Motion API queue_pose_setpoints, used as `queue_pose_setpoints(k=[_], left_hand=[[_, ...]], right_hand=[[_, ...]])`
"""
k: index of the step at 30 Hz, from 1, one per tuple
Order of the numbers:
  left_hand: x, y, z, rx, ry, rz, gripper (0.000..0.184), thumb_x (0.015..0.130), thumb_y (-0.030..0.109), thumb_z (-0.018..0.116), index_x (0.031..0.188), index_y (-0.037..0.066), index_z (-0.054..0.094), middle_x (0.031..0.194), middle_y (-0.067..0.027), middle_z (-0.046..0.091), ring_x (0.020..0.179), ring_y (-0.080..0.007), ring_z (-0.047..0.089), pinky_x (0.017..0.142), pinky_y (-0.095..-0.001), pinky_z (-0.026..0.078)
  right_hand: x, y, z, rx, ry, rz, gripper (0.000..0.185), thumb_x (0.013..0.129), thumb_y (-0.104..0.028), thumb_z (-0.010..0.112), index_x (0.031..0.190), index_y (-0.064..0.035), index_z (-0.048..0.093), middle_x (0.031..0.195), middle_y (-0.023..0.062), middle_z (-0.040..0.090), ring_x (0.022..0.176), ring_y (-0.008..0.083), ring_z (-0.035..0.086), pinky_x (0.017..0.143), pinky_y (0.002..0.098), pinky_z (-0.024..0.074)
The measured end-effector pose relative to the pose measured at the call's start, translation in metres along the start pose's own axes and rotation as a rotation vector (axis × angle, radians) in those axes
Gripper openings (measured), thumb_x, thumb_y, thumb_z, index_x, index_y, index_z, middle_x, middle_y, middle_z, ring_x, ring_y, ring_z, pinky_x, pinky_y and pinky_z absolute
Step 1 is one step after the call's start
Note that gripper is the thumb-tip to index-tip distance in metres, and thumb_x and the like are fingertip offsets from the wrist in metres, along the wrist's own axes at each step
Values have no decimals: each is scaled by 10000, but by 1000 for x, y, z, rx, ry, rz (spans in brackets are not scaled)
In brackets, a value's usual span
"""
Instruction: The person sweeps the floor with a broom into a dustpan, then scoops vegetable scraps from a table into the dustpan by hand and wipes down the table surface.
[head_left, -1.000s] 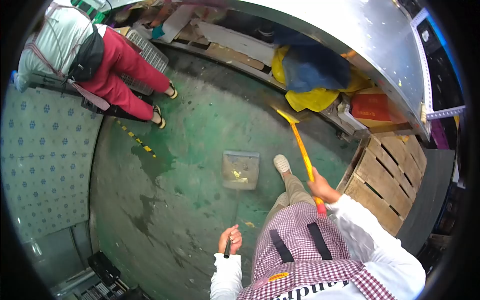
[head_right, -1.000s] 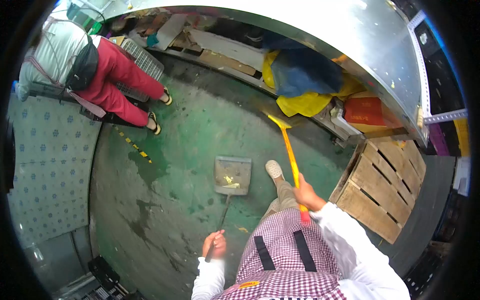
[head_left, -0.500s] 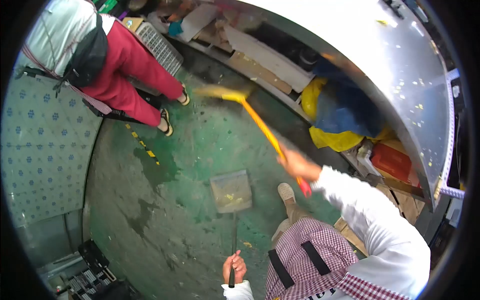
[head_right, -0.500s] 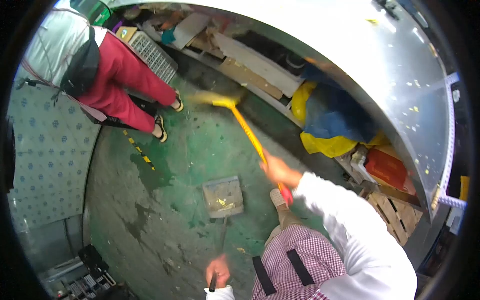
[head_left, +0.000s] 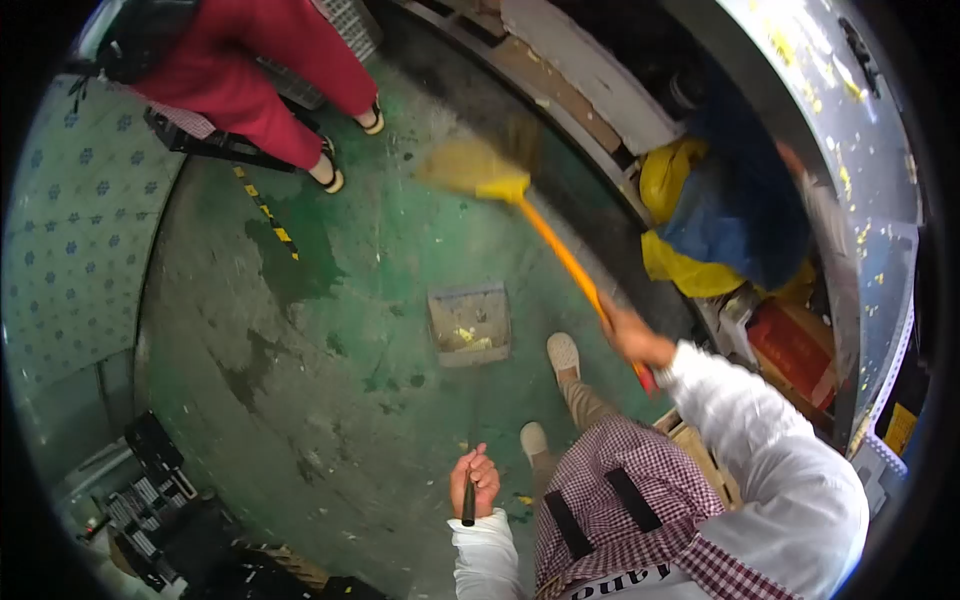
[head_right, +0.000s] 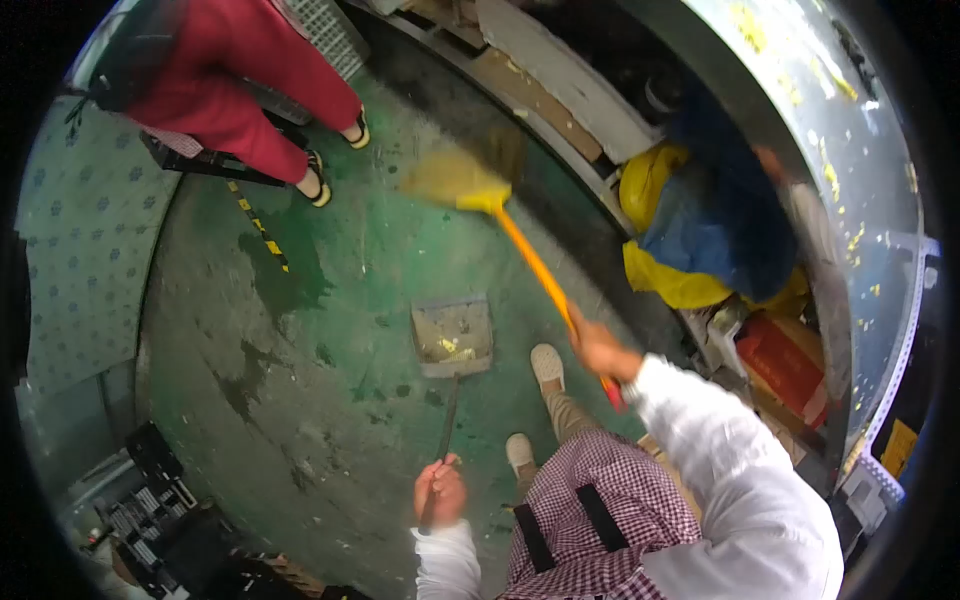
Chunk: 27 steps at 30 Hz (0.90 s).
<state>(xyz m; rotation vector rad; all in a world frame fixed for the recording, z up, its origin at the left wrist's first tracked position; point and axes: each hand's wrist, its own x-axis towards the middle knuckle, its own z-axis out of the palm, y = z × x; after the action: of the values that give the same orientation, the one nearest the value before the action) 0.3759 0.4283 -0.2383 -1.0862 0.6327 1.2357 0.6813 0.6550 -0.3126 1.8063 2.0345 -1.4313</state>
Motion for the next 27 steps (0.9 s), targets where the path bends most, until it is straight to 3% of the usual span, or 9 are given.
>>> queue_pose_setpoints(k=[3,5,6,9,13,15,19,23,27], left_hand=[[8,5,9,-9,-10,54,192,847,54,466,974,-88,442,585,-18,400,456,-103,401,378,-232,333],[2,0,18,-59,31,116,187,841,36,466,975,-87,421,580,-13,391,450,-101,396,377,-230,317],[-1,0,16,-59,7,115,201,856,46,439,985,-105,408,586,-15,388,454,-101,391,391,-229,323],[-4,-2,1,-29,-32,98,216,872,53,409,995,-124,397,591,-19,386,456,-99,383,401,-226,327],[-21,-6,-15,-37,-7,87,225,870,51,408,1002,-132,413,591,-22,392,455,-94,387,393,-221,322],[-35,0,-23,26,59,122,242,869,53,417,1016,-139,425,595,-17,398,457,-89,396,389,-221,322],[-50,20,-53,-51,51,34,211,858,65,460,997,-91,436,576,-9,377,460,-103,390,390,-225,312],[-62,38,-76,24,58,10,139,867,82,449,928,-43,448,570,-5,387,444,-107,399,371,-229,325],[-71,57,-91,160,112,-54,78,873,97,443,818,41,446,563,8,396,423,-105,396,351,-231,327]], right_hand=[[-93,-88,-74,209,-333,295,508,874,-169,461,1334,-35,292,846,272,592,724,354,609,644,410,466],[-130,-75,-79,112,-194,25,496,862,-143,482,1319,-32,321,789,262,592,653,381,596,593,424,461],[-129,-84,-85,106,-217,19,496,862,-143,482,1319,-32,321,789,262,592,653,381,596,593,424,461],[-94,-113,-77,-55,-174,-121,508,842,-138,506,1306,-31,330,714,268,565,620,410,564,567,448,446],[36,-110,8,-137,-74,-332,466,847,-143,473,1288,-59,348,740,253,576,656,411,564,579,463,448],[66,-114,31,-378,-132,-196,476,831,-139,466,1294,-111,358,739,209,605,654,373,590,577,452,470],[8,-56,16,-638,-175,-218,565,782,-65,472,1320,-85,301,706,167,618,633,335,610,547,437,478],[-99,-48,-46,-871,-295,-37,547,791,-81,483,1313,-83,319,696,173,612,619,340,606,539,445,468],[-173,-64,-92,-413,-242,23,501,849,-161,503,1319,-89,346,805,257,594,746,389,596,659,438,466]])
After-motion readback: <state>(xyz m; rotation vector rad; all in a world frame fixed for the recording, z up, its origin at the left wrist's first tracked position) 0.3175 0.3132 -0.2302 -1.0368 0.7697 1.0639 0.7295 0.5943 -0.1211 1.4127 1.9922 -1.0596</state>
